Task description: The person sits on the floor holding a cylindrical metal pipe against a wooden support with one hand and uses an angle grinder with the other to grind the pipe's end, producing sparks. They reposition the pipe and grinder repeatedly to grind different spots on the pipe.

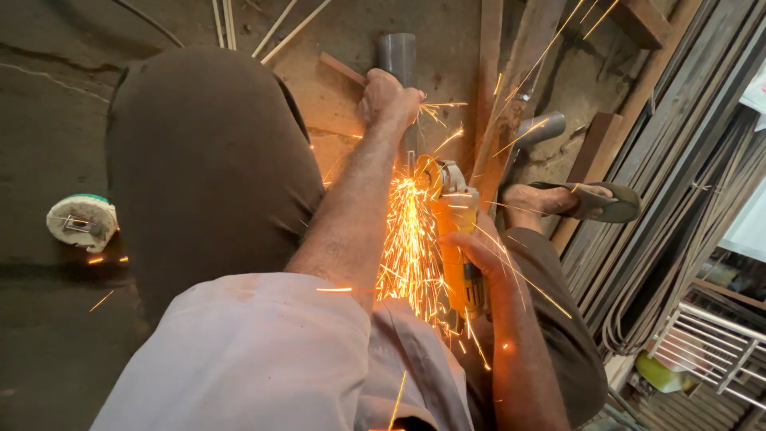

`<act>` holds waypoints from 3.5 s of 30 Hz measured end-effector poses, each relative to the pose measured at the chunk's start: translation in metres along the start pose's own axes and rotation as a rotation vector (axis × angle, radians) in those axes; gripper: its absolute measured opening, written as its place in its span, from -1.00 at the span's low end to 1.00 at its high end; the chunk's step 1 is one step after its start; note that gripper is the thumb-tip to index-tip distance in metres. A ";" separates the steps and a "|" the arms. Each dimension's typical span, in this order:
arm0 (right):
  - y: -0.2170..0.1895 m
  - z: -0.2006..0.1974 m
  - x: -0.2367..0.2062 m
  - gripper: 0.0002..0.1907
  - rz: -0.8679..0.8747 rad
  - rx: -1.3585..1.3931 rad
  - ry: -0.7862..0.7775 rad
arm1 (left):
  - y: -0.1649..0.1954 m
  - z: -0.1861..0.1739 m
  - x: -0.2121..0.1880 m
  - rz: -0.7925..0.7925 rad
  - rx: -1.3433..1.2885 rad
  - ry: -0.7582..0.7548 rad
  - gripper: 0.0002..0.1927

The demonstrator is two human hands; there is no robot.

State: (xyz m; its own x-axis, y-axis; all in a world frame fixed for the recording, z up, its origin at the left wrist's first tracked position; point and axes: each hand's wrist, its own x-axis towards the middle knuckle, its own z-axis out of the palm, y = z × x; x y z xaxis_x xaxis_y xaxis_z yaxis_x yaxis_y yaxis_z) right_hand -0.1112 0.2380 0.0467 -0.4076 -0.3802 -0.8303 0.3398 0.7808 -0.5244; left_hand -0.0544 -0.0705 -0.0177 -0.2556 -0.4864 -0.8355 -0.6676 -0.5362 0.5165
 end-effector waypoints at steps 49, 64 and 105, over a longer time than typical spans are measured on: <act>0.004 -0.010 0.005 -0.29 -0.004 -0.260 0.061 | 0.003 0.001 0.000 -0.052 0.015 -0.021 -0.24; -0.017 0.000 -0.003 -0.36 -0.001 -0.279 0.016 | 0.006 -0.004 -0.006 -0.050 0.034 -0.028 -0.25; -0.014 0.001 0.002 -0.29 0.033 -0.309 0.093 | 0.002 0.005 0.000 -0.051 -0.005 -0.020 -0.25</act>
State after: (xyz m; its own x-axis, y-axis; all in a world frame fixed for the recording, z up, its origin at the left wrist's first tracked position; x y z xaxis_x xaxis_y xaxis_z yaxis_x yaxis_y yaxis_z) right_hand -0.1155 0.2259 0.0523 -0.4810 -0.3168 -0.8175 0.0860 0.9109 -0.4036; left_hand -0.0594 -0.0682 -0.0176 -0.2350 -0.4448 -0.8643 -0.6764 -0.5637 0.4740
